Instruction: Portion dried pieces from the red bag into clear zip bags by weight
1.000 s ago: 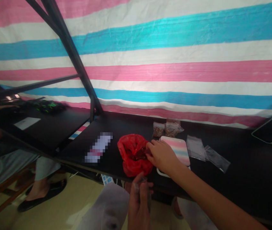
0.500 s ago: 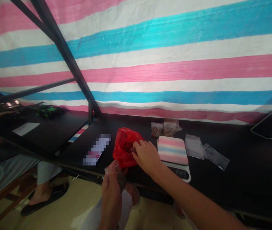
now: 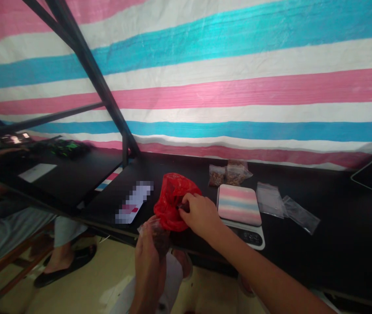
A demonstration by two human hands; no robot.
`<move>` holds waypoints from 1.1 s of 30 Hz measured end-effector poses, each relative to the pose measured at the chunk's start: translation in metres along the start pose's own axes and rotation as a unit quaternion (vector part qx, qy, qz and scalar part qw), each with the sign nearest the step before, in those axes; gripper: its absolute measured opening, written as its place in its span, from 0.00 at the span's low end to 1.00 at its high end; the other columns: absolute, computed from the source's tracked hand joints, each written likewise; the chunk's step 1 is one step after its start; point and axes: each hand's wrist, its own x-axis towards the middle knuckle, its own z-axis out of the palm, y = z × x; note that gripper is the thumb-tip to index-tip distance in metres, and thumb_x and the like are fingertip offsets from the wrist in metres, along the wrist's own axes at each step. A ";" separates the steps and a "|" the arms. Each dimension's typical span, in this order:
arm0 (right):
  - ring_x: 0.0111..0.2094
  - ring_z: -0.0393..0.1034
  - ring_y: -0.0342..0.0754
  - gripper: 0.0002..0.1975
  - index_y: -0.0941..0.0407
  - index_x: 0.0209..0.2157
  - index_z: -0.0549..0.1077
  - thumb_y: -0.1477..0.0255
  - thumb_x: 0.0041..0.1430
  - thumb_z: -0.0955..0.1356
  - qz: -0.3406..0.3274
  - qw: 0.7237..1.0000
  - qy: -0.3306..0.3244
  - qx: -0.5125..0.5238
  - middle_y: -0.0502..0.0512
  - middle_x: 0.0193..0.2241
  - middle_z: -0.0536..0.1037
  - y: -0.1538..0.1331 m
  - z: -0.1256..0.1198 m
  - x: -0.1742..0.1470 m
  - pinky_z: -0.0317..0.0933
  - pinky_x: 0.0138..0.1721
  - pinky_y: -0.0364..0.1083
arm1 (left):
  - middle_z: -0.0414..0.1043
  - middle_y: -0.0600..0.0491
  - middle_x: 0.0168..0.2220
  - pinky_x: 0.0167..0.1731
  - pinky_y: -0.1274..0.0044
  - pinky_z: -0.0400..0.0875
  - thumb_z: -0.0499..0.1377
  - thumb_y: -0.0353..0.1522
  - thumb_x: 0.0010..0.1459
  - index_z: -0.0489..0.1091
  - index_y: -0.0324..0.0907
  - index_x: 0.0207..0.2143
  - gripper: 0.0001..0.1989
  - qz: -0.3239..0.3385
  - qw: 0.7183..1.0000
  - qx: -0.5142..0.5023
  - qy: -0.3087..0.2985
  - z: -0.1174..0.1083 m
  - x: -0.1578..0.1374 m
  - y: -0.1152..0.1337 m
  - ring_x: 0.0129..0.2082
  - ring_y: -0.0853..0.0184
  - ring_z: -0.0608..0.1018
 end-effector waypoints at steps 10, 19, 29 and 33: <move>0.42 0.79 0.53 0.06 0.54 0.43 0.79 0.70 0.65 0.71 0.005 0.999 -0.008 0.040 0.57 0.42 0.85 0.000 -0.002 -0.004 0.61 0.40 0.47 | 0.82 0.49 0.42 0.31 0.79 0.75 0.53 0.42 0.72 0.74 0.42 0.54 0.18 -0.083 0.990 -0.105 0.032 0.012 0.001 0.023 0.32 0.68 0.82; 0.32 0.76 0.46 0.02 0.55 0.36 0.80 0.71 0.61 0.73 0.050 0.971 -0.061 0.225 0.52 0.30 0.83 0.007 0.003 0.000 0.60 0.31 0.43 | 0.83 0.47 0.44 0.34 0.76 0.76 0.55 0.44 0.69 0.75 0.41 0.54 0.21 -0.073 0.989 -0.129 0.022 0.017 0.006 0.023 0.38 0.65 0.83; 0.29 0.76 0.46 0.08 0.56 0.35 0.78 0.68 0.66 0.69 0.070 0.967 -0.027 0.244 0.52 0.28 0.83 0.025 -0.003 0.005 0.61 0.30 0.43 | 0.81 0.46 0.49 0.42 0.71 0.78 0.57 0.50 0.68 0.73 0.43 0.56 0.25 -0.074 0.993 -0.093 0.009 0.013 0.007 0.019 0.43 0.61 0.84; 0.34 0.77 0.48 0.05 0.54 0.39 0.78 0.68 0.67 0.70 0.045 0.992 0.018 0.117 0.52 0.34 0.84 0.024 -0.011 0.001 0.61 0.35 0.45 | 0.81 0.46 0.48 0.47 0.69 0.77 0.56 0.52 0.68 0.73 0.44 0.54 0.25 -0.007 1.000 -0.006 0.029 0.009 0.002 0.018 0.47 0.59 0.83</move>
